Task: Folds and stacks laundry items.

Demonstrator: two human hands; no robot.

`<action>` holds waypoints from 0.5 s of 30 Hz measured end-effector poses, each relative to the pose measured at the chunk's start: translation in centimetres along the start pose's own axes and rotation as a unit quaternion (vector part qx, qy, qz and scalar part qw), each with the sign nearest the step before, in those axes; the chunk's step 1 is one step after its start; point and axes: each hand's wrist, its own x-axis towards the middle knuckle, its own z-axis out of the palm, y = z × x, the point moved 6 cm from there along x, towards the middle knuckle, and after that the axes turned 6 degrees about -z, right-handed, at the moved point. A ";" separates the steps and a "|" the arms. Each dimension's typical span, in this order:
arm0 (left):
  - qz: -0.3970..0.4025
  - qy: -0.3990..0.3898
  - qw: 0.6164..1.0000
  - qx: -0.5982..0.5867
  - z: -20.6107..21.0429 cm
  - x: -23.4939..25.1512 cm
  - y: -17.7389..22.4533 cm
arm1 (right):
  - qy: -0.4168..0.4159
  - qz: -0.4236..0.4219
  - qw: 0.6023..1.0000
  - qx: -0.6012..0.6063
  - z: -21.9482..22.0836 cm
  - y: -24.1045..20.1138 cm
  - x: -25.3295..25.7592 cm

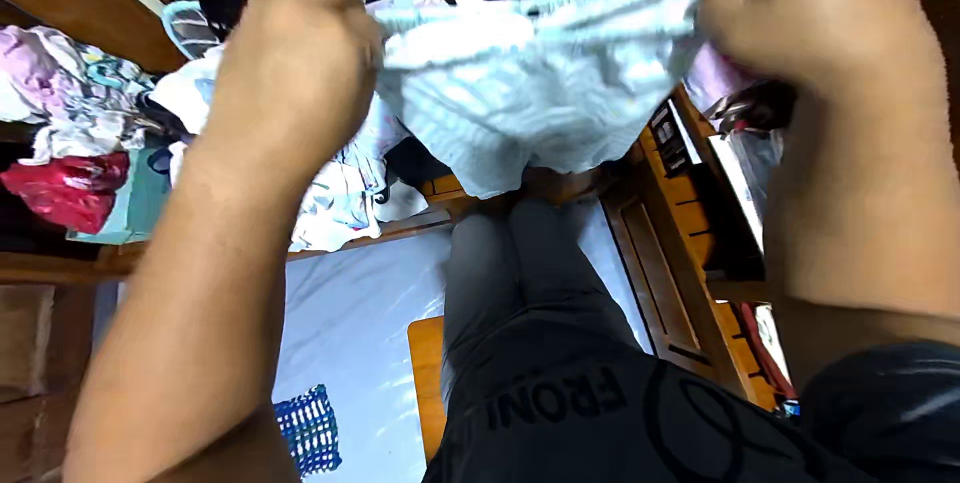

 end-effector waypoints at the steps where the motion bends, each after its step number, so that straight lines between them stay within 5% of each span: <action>1: -0.003 -0.006 1.000 -0.013 1.3 -2.3 0.5 | -0.023 -0.038 0.999 0.031 1.2 -1.7 -2.4; 4: -0.047 -0.069 0.995 -0.061 11.2 -11.4 1.6 | -0.209 -0.040 0.970 0.116 11.0 -3.8 -11.1; 6: -0.100 -0.226 0.963 -0.105 20.9 -18.3 2.8 | -0.382 0.025 0.901 0.204 20.3 -3.0 -17.3; 8: -0.153 -0.360 0.904 -0.171 26.5 -23.0 4.7 | -0.436 0.072 0.860 0.256 25.5 -2.6 -21.5; 11: -0.198 -0.383 0.870 -0.239 27.7 -24.6 5.9 | -0.405 0.111 0.861 0.288 26.1 -2.7 -22.9; 15: -0.182 -0.304 0.905 -0.236 27.0 -22.5 4.7 | -0.419 0.148 0.858 0.258 26.3 -2.4 -21.4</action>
